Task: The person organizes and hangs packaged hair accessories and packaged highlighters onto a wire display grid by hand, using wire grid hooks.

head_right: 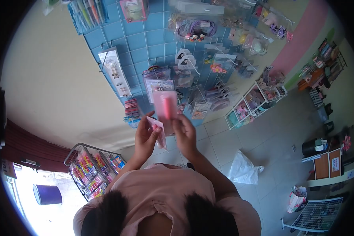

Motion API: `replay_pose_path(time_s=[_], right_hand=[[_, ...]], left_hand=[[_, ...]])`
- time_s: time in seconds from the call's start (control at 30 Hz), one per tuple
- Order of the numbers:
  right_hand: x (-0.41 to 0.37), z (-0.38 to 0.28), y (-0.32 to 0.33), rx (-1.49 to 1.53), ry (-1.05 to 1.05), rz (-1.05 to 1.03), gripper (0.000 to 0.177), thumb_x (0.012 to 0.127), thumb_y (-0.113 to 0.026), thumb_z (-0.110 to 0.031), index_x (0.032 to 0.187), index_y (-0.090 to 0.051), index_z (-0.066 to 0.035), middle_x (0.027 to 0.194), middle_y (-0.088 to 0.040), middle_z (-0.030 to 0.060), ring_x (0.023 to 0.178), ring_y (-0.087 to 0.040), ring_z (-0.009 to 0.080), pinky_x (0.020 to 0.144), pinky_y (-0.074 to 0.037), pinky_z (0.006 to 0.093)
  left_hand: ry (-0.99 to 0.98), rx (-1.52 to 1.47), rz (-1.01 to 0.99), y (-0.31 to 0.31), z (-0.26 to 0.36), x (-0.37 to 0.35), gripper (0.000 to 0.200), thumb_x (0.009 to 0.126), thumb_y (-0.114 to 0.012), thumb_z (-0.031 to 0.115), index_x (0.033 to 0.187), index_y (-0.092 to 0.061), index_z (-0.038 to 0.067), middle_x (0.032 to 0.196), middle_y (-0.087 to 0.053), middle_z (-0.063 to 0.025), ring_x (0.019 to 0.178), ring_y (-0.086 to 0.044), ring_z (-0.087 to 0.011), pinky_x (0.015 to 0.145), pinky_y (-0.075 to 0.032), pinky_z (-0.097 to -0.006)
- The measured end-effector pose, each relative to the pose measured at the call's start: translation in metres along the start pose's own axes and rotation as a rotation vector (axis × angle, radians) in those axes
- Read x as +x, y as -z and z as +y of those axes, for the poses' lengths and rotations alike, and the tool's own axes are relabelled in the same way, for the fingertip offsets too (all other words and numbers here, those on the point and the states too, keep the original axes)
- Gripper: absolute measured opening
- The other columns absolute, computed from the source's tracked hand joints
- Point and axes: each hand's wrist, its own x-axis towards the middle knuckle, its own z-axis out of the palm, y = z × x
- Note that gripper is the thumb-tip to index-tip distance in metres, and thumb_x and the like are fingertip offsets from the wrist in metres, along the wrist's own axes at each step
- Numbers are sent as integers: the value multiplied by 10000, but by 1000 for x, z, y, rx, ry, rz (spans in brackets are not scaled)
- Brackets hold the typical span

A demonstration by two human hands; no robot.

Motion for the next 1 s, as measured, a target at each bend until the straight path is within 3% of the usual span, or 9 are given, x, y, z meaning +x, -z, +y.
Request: replay_pose_path(time_s=[0.1,0.23,0.33,0.43,0.63,0.8,1.0], right_hand=[[19,-3,26,7,59,174,221,942,-489,-151,1098,-528,0,978,-560,22,875,-511,53,744,-414,203],[42,-5,53,-15,117,262,230,940,-496,-157,1103,-530,2,981,-563,17,871,-510,60,756,-405,206],[51,0,65,-21,100,241,241,937,-498,-168,1106,-530,1,980,-568,19,874,-515,65,757,-398,200],[54,-5,68,48,24,283,197,920,-517,-155,1059,-550,-20,984,-570,26,891,-533,86,773,-414,227],[64,-22,89,837,-80,155,124,876,-544,-109,994,-556,-72,1011,-583,45,898,-567,147,828,-447,304],[73,-21,99,883,-159,83,229,869,-588,-88,1092,-557,-46,1042,-596,58,953,-584,143,822,-508,285],[85,-3,90,994,-215,94,218,857,-600,-64,1067,-559,-25,989,-614,69,934,-604,153,817,-528,274]], left_hand=[[71,34,141,6,6,5,497,844,-608,21,1277,-366,-10,1051,-512,-83,983,-539,-144,892,-435,-288],[-186,121,357,26,7,11,385,847,-613,33,1177,-421,-12,994,-549,-73,898,-564,-112,822,-450,-249],[-120,162,398,37,11,5,328,849,-611,34,1122,-432,2,953,-569,-58,876,-560,-98,776,-449,-232],[-71,65,422,30,15,2,303,850,-612,43,1097,-437,21,917,-581,-46,857,-559,-93,757,-450,-234],[155,-98,343,6,3,-1,280,891,-573,196,1113,-456,71,913,-571,-34,787,-586,-121,681,-496,-270],[213,-143,317,-11,-11,-5,265,883,-576,191,1097,-462,83,886,-562,-33,759,-586,-131,670,-504,-284],[262,-160,369,-15,-9,-11,258,889,-567,180,1106,-463,87,892,-558,-21,779,-578,-117,685,-503,-282]])
